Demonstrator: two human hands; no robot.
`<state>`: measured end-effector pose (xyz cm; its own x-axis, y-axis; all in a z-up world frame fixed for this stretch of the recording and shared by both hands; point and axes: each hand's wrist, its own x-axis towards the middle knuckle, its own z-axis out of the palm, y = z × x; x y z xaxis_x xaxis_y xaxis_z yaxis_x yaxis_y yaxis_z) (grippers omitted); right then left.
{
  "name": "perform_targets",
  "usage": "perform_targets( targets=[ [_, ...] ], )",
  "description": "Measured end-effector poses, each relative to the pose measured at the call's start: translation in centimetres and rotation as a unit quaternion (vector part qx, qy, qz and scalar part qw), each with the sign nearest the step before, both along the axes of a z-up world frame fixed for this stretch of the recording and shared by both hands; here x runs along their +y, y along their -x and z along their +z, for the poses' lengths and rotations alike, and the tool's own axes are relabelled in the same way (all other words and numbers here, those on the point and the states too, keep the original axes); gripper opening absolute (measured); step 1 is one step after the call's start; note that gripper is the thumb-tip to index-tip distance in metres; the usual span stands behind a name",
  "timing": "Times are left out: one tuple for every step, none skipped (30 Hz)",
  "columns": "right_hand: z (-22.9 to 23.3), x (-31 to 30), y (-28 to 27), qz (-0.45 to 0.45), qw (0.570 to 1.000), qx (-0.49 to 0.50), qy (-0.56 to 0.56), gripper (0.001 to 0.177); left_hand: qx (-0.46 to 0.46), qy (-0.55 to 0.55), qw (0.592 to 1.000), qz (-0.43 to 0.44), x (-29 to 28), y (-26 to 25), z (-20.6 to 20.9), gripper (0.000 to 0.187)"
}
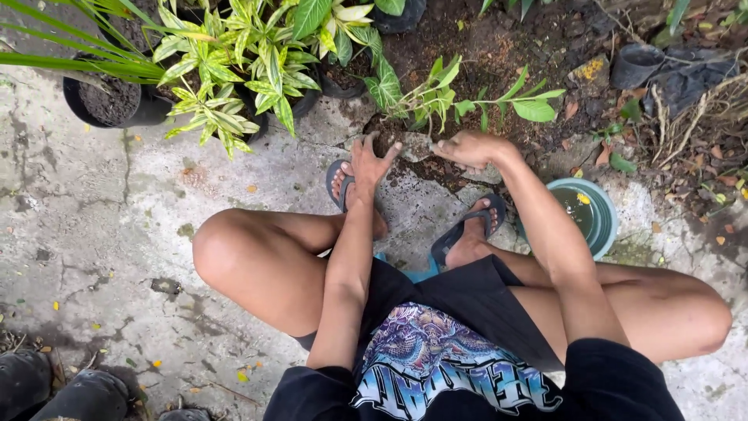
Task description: The person sits on a small stool and plants a small green plant into the soil using their hands. They then use a small hand trowel to dig a hole and cover the roots of the plant with soil.
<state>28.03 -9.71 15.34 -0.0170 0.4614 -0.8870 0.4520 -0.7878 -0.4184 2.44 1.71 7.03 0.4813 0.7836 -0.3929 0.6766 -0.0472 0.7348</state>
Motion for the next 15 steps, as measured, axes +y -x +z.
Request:
perform_targets(
  targets=[
    [0.6, -0.1, 0.4, 0.018, 1.000, -0.006, -0.017, 0.061, 0.011, 0.015, 1.000, -0.007, -0.1, 0.0, 1.0, 0.085],
    [1.3, -0.2, 0.7, 0.037, 0.999, -0.012, -0.033, 0.060, 0.023, 0.029, 0.999, -0.014, -0.2, -0.1, 2.0, 0.090],
    [2.1, -0.2, 0.9, 0.034, 0.999, -0.012, -0.031, 0.060, 0.023, 0.032, 0.999, -0.017, 0.1, -0.2, 1.3, 0.090],
    [2.9, -0.2, 1.1, 0.043, 0.998, -0.018, -0.040, 0.059, 0.046, 0.025, 0.998, -0.027, 0.3, -0.4, 0.7, 0.090],
    [3.6, 0.0, 1.4, 0.052, 0.997, -0.023, -0.052, 0.057, 0.068, 0.016, 0.997, -0.038, 0.8, -0.5, 0.0, 0.089],
    [4.0, -0.3, 1.6, 0.049, 0.997, -0.023, -0.051, 0.057, 0.069, 0.016, 0.997, -0.041, 0.7, -0.7, -0.2, 0.089],
    [4.4, -0.4, 1.6, 0.048, 0.997, -0.028, -0.050, 0.056, 0.049, 0.020, 0.997, -0.052, 0.8, -1.0, -0.3, 0.082],
    [4.8, -0.4, 1.7, 0.046, 0.997, -0.033, -0.049, 0.056, 0.028, 0.023, 0.997, -0.064, 0.8, -1.2, -0.5, 0.075],
    [2.5, -1.1, 0.8, 0.047, 0.997, -0.033, -0.049, 0.056, 0.028, 0.023, 0.997, -0.064, 0.9, -1.2, 0.3, 0.075],
    [0.0, -1.8, -0.2, 0.046, 0.997, -0.032, -0.059, 0.056, 0.030, 0.017, 0.997, -0.072, 0.9, -1.2, 0.9, 0.076],
    [-2.4, -2.7, -1.0, 0.046, 0.996, -0.028, -0.067, 0.056, 0.034, 0.014, 0.996, -0.080, 0.7, -1.0, 1.7, 0.077],
    [-1.0, -2.6, -0.3, 0.047, 0.997, -0.026, -0.064, 0.056, 0.036, 0.017, 0.996, -0.079, 0.7, -1.0, 0.8, 0.077],
    [0.3, -2.2, 0.1, 0.050, 0.996, -0.035, -0.072, 0.054, 0.027, 0.001, 0.996, -0.085, 1.0, -1.2, 0.0, 0.074],
    [1.7, -1.8, 0.6, 0.053, 0.994, -0.044, -0.080, 0.053, 0.018, -0.014, 0.996, -0.091, 1.2, -1.4, -0.9, 0.070],
    [0.9, -1.8, 0.2, 0.055, 0.994, -0.044, -0.079, 0.053, 0.018, -0.013, 0.996, -0.089, 1.3, -1.5, -1.8, 0.070]
  ],
)
